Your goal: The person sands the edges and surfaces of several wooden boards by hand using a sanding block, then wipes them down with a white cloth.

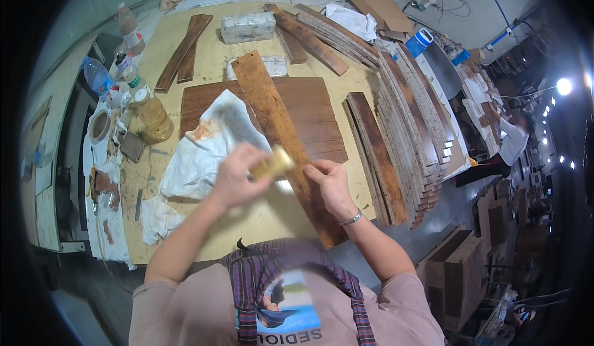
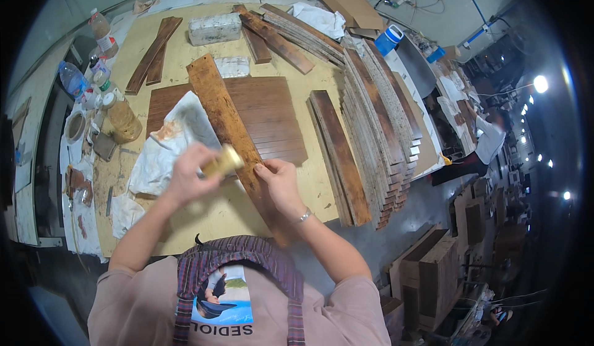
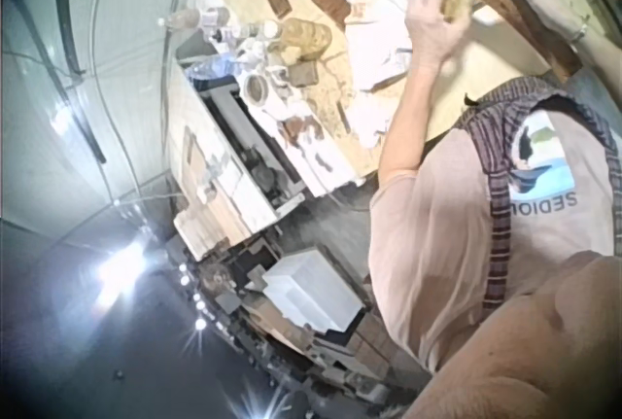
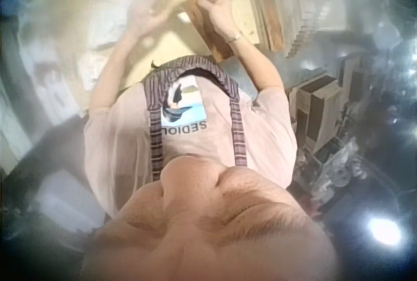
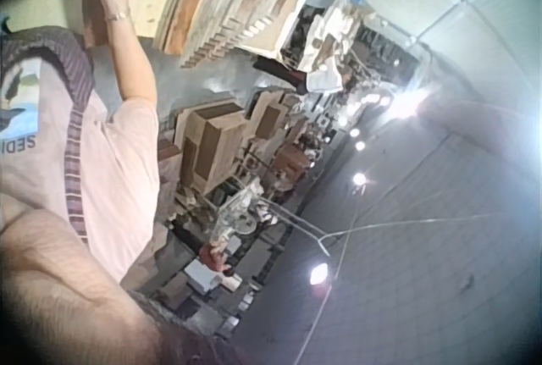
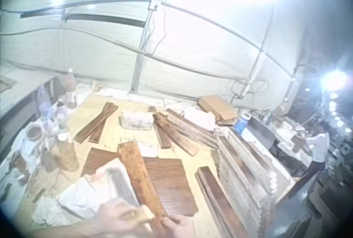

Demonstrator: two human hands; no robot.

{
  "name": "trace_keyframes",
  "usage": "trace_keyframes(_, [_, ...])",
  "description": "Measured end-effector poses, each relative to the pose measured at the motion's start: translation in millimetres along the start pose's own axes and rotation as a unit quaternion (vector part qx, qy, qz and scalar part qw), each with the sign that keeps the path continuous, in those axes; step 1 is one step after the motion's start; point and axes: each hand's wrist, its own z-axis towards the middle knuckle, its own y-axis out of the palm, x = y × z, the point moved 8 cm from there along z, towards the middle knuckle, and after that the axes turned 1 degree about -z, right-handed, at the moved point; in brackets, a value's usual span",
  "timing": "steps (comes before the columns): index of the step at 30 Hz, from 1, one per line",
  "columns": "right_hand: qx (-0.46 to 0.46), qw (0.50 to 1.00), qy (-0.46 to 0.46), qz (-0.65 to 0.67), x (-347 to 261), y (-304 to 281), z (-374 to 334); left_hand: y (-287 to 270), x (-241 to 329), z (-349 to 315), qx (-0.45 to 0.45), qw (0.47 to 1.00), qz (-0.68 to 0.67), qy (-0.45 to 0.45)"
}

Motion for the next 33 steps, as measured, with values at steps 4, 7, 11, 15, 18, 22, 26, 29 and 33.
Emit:
trace_keyframes(4, [0.001,1.000,-0.011,-0.021,2,-5,-6,-25,8,9,0.071,0.996,0.035,0.035])
trace_keyframes(7, [-0.003,1.000,-0.003,-0.021,1,-2,-13,-62,-25,42,0.151,0.984,0.096,-0.015])
trace_keyframes(11, [0.013,1.000,0.020,-0.011,3,-6,-8,-27,-7,23,0.075,0.993,0.088,0.010])
trace_keyframes(15, [0.051,0.996,-0.011,0.074,-8,-2,15,54,42,-69,-0.148,0.987,-0.023,0.064])
trace_keyframes(18, [0.106,0.988,-0.028,0.107,-19,-8,36,53,50,-69,-0.145,0.986,-0.050,0.073])
trace_keyframes(22, [0.120,0.977,-0.024,0.172,-26,-6,56,13,37,4,-0.015,0.999,-0.002,0.028])
trace_keyframes(26, [0.145,0.962,-0.045,0.227,-40,-11,66,36,41,-21,-0.060,0.996,0.024,0.054])
trace_keyframes(29, [0.188,0.954,-0.079,0.220,-45,-32,74,51,49,-82,-0.166,0.982,-0.018,0.088])
trace_keyframes(33, [0.199,0.949,-0.100,0.222,-49,-47,79,23,34,-73,-0.099,0.993,-0.065,-0.011])
